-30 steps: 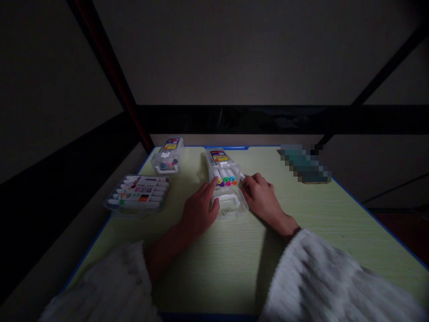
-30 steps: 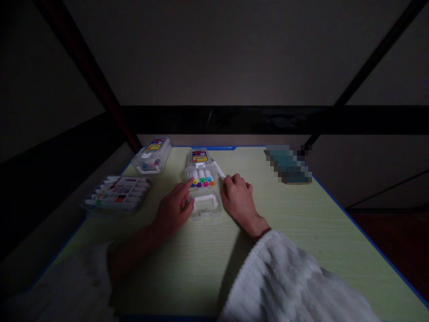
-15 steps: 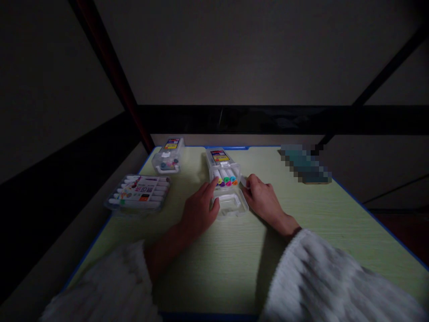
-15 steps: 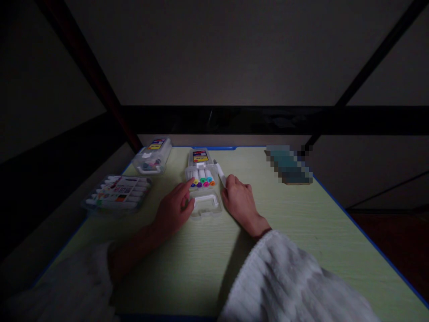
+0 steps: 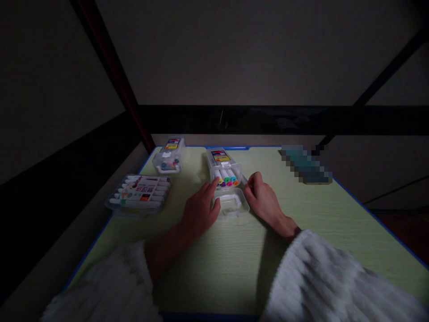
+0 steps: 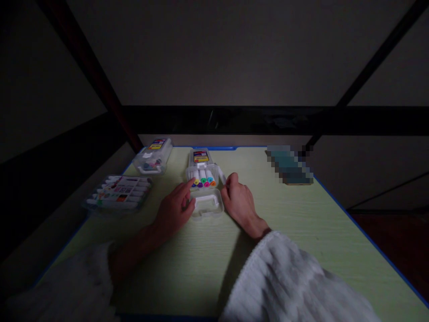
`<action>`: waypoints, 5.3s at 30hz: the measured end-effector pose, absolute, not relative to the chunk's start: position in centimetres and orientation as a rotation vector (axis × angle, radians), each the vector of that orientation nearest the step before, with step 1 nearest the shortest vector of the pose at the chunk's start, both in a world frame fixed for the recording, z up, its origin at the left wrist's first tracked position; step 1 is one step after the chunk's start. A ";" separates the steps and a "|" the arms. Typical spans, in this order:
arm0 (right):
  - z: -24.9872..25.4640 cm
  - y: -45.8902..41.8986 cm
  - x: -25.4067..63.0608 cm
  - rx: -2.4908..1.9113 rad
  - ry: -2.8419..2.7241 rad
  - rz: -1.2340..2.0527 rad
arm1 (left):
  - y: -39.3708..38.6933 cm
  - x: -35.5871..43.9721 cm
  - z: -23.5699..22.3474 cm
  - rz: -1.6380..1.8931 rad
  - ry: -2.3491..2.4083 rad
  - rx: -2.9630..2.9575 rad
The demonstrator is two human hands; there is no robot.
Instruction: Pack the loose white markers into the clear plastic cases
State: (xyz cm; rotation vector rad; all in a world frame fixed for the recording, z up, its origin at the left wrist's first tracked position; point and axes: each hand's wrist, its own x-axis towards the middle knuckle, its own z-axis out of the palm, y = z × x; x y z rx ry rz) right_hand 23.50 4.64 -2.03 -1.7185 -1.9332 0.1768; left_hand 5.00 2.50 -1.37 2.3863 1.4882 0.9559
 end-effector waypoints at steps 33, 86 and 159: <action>-1.5 3.9 23.2 -1.413 -1.658 0.195 | 2.4 5.0 -1.2 0.940 1.464 2.392; -1.5 3.3 23.0 -1.129 -1.860 0.176 | 2.5 5.0 -1.4 0.947 1.444 2.389; 1.0 0.6 22.9 -0.366 -1.934 -0.391 | 1.7 4.9 -1.1 1.394 0.979 2.592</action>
